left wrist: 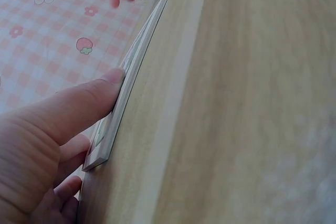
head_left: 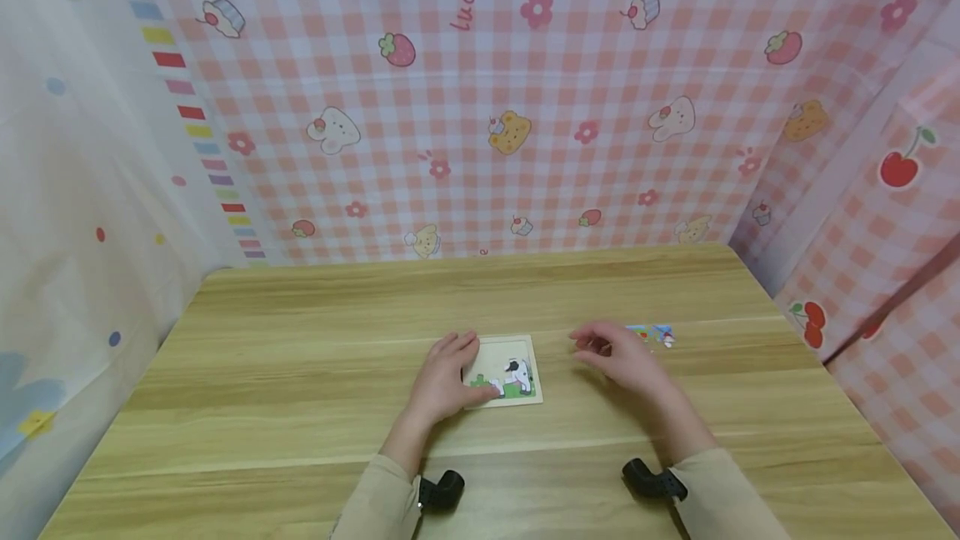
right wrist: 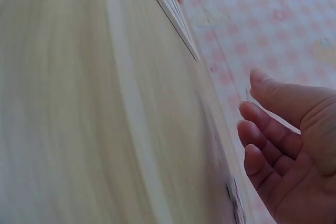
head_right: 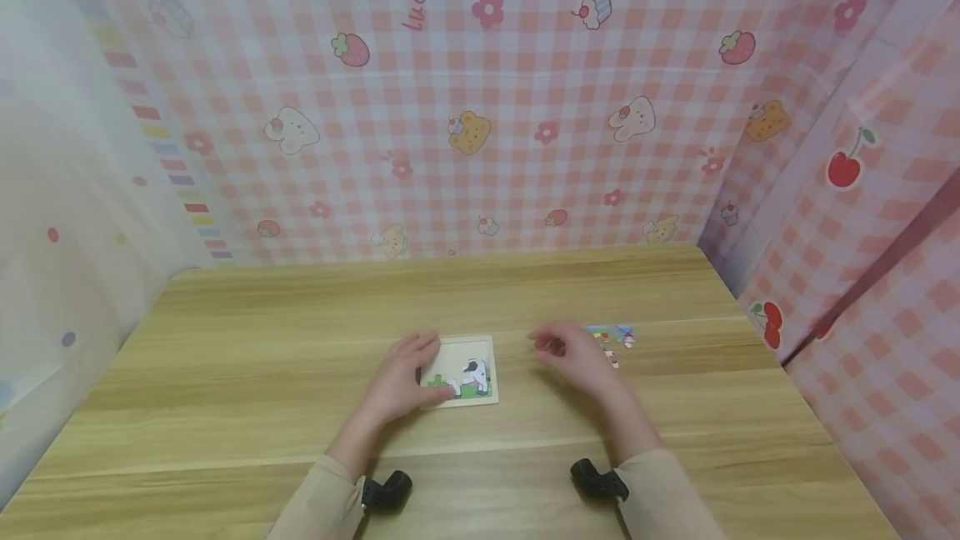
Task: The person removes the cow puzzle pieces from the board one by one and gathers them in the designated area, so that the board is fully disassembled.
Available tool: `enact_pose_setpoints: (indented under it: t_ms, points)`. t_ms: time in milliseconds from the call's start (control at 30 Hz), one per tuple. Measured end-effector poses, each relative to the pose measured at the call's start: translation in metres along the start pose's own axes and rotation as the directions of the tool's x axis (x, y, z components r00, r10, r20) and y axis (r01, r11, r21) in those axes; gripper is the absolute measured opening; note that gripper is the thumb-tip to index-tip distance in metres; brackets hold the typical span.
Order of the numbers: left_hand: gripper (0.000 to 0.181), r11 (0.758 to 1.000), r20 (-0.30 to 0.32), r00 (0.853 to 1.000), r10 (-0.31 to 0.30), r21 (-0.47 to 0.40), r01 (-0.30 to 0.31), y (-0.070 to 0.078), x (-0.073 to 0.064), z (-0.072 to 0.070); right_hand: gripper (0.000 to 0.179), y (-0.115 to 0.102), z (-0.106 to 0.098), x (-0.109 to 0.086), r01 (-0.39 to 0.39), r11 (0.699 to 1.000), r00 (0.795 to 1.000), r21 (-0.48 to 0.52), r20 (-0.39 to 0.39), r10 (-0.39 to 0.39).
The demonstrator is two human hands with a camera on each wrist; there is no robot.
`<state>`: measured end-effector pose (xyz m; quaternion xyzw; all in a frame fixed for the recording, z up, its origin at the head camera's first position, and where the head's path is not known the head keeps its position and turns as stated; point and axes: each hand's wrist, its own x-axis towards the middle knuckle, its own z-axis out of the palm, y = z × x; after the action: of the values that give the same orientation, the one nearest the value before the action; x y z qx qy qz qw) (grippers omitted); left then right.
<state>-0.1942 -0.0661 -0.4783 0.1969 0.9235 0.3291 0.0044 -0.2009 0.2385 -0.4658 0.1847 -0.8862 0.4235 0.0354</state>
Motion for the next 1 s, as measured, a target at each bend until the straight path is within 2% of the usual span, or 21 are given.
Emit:
enact_pose_setpoints:
  t_ms: [433,833,1000]
  points:
    - [0.086,1.000,0.005,1.000,0.006,-0.003,-0.006,0.000,0.000,-0.001,0.033,-0.028,0.037,0.022,0.063,0.997,0.984,0.042,0.166,-0.069]
    - [0.085,1.000,-0.006,1.000,0.020,0.000,-0.020,-0.002,-0.001,-0.001,0.034,-0.036,0.051,0.028,0.153,0.988,0.960,0.002,0.237,-0.150]
    - [0.085,1.000,-0.006,1.000,0.027,0.008,-0.027,-0.001,-0.001,-0.001,0.033,-0.038,0.052,0.028,0.153,0.987,0.959,-0.050,0.249,-0.136]
